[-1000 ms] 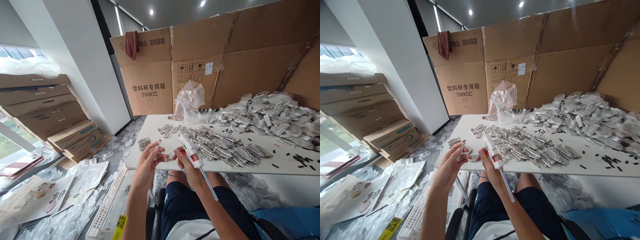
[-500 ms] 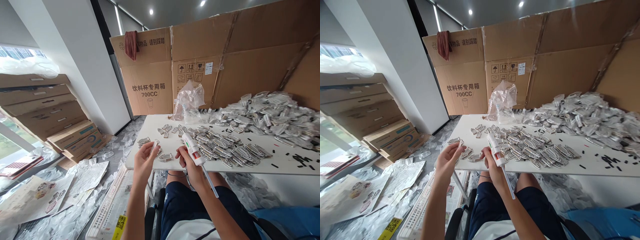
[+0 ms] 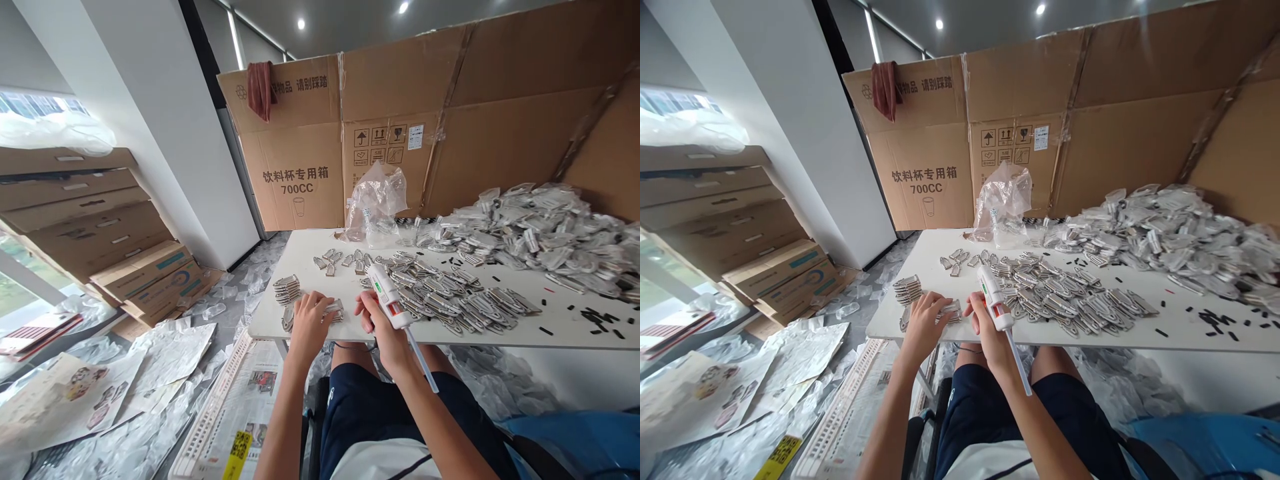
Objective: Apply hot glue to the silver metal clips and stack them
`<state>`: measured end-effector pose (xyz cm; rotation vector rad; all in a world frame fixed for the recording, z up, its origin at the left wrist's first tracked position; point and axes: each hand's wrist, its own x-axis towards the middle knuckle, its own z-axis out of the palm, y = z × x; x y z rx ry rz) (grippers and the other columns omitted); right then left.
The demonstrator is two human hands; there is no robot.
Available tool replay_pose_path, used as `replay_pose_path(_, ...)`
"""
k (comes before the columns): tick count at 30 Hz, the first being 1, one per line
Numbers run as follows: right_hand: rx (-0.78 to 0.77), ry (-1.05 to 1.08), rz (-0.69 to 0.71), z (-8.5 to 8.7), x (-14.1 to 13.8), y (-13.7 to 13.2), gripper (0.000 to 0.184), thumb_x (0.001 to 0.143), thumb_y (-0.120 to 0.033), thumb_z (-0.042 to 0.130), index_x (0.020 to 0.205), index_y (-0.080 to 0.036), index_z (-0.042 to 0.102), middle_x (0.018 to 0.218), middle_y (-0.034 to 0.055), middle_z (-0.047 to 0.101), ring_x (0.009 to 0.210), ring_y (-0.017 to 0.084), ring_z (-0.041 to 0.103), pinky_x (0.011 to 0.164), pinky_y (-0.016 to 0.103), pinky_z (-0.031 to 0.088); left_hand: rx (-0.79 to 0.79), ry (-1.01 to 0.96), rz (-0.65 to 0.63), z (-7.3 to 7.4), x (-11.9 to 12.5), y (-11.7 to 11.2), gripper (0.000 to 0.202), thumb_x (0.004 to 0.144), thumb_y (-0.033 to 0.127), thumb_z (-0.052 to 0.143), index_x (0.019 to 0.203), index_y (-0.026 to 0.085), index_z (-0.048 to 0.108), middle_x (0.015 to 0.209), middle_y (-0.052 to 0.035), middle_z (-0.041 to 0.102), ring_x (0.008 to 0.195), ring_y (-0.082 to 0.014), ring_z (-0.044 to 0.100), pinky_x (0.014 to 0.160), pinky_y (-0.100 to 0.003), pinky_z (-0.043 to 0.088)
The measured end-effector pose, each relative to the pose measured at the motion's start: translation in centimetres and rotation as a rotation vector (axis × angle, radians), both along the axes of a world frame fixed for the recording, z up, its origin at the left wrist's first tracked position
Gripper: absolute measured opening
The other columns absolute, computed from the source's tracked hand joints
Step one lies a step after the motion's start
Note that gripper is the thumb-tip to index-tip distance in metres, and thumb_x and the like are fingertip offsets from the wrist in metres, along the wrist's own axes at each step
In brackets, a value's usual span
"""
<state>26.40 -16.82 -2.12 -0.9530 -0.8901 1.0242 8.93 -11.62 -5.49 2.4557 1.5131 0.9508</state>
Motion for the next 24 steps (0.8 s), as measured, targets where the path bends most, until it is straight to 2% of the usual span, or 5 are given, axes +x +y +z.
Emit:
replay_pose_path(10, -0.006, -0.007, 0.0, 0.2, -0.1, 0.1, 0.042, 0.09, -0.06, 0.077, 0.086, -0.019, 0.069, 0.071, -0.0025, 0.065, 0.048, 0.006, 0.039, 0.051, 0.026, 0.032, -0.055, 0.054, -0.008, -0.7, -0.1, 0.2, 0.02, 0.101, 0.022, 0.07, 0.12, 0.025, 0.076, 0.115, -0.0079, 0.071, 0.113, -0.0317, 0.063, 0.097, -0.048, 0.044)
replay_pose_path(14, -0.016, -0.013, 0.007, 0.2, -0.1, 0.1, 0.044, 0.09, -0.062, 0.077, 0.087, -0.019, 0.07, 0.072, -0.0022, 0.065, 0.048, 0.006, 0.038, 0.051, 0.026, 0.031, -0.085, 0.005, -0.013, -0.6, -0.1, 0.0, 0.023, 0.101, 0.021, 0.069, 0.123, 0.024, 0.075, 0.117, -0.0083, 0.069, 0.114, -0.0327, 0.062, 0.099, -0.049, 0.043)
replay_pose_path(18, -0.008, -0.009, -0.001, 0.1, -0.3, 0.1, 0.043, 0.09, -0.062, 0.078, 0.087, -0.02, 0.07, 0.071, -0.002, 0.065, 0.048, 0.008, 0.039, 0.051, 0.028, 0.032, -0.095, -0.104, -0.042, 0.2, 0.5, -0.5, 0.028, 0.101, 0.023, 0.067, 0.129, 0.023, 0.072, 0.123, -0.0109, 0.067, 0.119, -0.0345, 0.058, 0.107, -0.054, 0.04)
replay_pose_path(21, 0.001, -0.035, 0.004, 0.1, -0.6, -0.3, 0.044, 0.092, -0.064, 0.076, 0.088, -0.02, 0.071, 0.068, -0.0026, 0.063, 0.05, 0.01, 0.038, 0.053, 0.03, 0.034, -0.129, -0.212, -0.143, 0.6, 1.8, -1.0, 0.021, 0.102, 0.02, 0.06, 0.117, 0.023, 0.073, 0.12, -0.011, 0.069, 0.114, -0.0324, 0.058, 0.105, -0.052, 0.042)
replay_pose_path(24, 0.016, -0.132, 0.031, 0.4, -1.4, -1.2, 0.046, 0.095, -0.065, 0.073, 0.082, -0.021, 0.071, 0.061, -0.0033, 0.057, 0.052, 0.013, 0.041, 0.057, 0.032, 0.039, -0.217, -0.344, -0.293, 0.4, 3.4, -1.5, 0.013, 0.09, 0.013, 0.065, 0.093, 0.024, 0.073, 0.104, -0.008, 0.072, 0.1, -0.0288, 0.062, 0.1, -0.047, 0.049)
